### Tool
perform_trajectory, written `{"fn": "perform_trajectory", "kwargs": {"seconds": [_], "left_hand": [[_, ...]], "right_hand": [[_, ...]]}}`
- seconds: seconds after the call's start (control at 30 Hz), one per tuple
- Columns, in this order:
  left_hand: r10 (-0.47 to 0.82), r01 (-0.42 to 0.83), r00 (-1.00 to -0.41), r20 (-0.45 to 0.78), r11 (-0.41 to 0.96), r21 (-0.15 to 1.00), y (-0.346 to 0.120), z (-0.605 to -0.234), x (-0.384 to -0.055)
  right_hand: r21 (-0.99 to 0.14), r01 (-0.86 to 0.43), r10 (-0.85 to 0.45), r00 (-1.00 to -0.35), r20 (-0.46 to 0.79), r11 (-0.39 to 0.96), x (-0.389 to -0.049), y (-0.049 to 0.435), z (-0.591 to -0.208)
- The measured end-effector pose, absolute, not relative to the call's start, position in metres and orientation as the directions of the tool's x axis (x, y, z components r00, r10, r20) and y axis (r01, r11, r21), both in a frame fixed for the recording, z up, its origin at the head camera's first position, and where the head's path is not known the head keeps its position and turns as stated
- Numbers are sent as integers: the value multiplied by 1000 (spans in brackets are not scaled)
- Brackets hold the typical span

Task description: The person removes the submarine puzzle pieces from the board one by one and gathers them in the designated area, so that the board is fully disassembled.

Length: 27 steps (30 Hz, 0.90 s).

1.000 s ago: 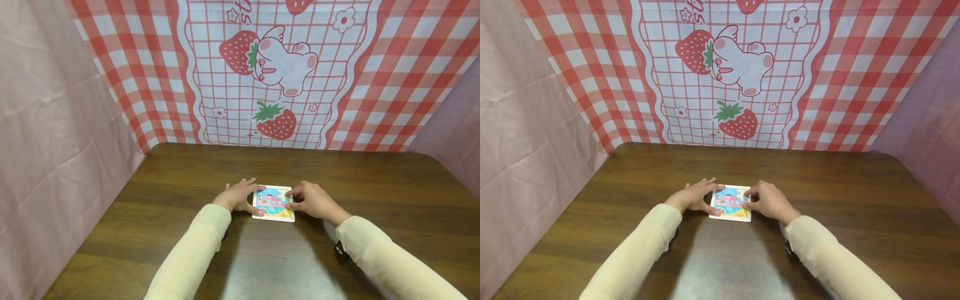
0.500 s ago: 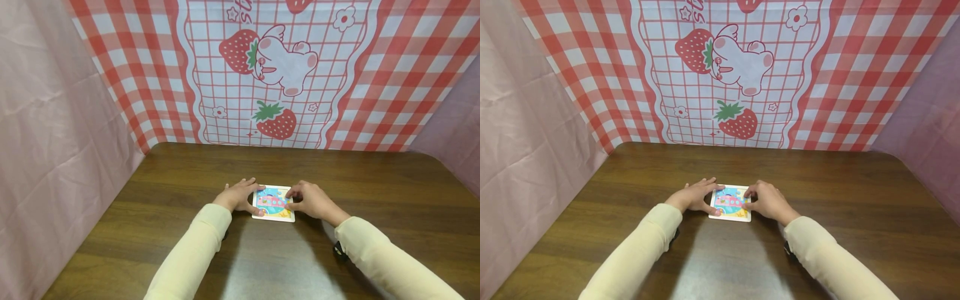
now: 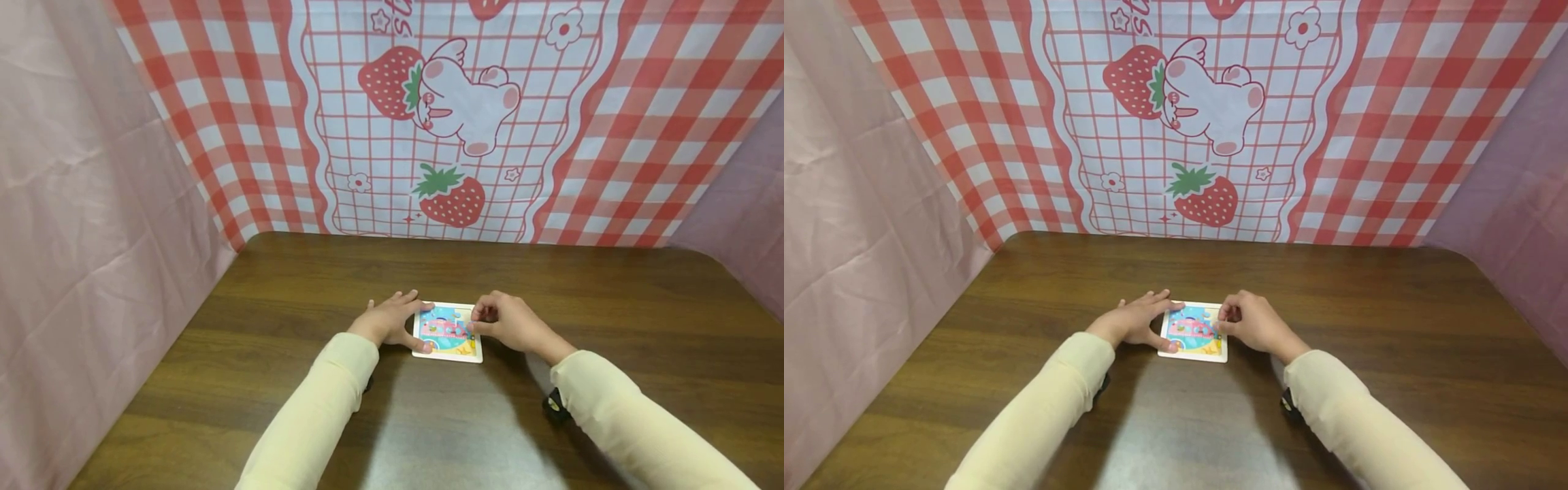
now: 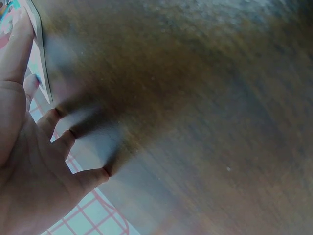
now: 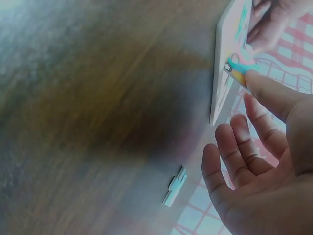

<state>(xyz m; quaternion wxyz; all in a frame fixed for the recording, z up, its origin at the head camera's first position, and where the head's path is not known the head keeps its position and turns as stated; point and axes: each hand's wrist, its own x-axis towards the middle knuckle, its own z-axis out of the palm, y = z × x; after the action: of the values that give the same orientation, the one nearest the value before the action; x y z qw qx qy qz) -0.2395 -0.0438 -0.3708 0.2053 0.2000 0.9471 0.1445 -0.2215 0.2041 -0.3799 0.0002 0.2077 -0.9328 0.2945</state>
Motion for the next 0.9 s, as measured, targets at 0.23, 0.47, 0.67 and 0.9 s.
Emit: {"fn": "perform_trajectory", "kwargs": {"seconds": [0.23,0.47,0.67,0.9], "left_hand": [[438,320,-834,-336,879,353,-43,-371,-240],[437,320,-833,-339,881,348,-44,-370,-240],[442,322,-831,-337,877,358,-44,-371,-240],[445,321,-829,-339,875,362,-44,-372,-240]], "right_hand": [[-593,-366,-408,-910,69,717,-223,206,-379],[-600,-379,-437,-898,53,704,-225,206,-376],[-606,-361,-436,-899,25,709,-226,208,-376],[-549,-388,-453,-891,18,740,-224,206,-379]]}}
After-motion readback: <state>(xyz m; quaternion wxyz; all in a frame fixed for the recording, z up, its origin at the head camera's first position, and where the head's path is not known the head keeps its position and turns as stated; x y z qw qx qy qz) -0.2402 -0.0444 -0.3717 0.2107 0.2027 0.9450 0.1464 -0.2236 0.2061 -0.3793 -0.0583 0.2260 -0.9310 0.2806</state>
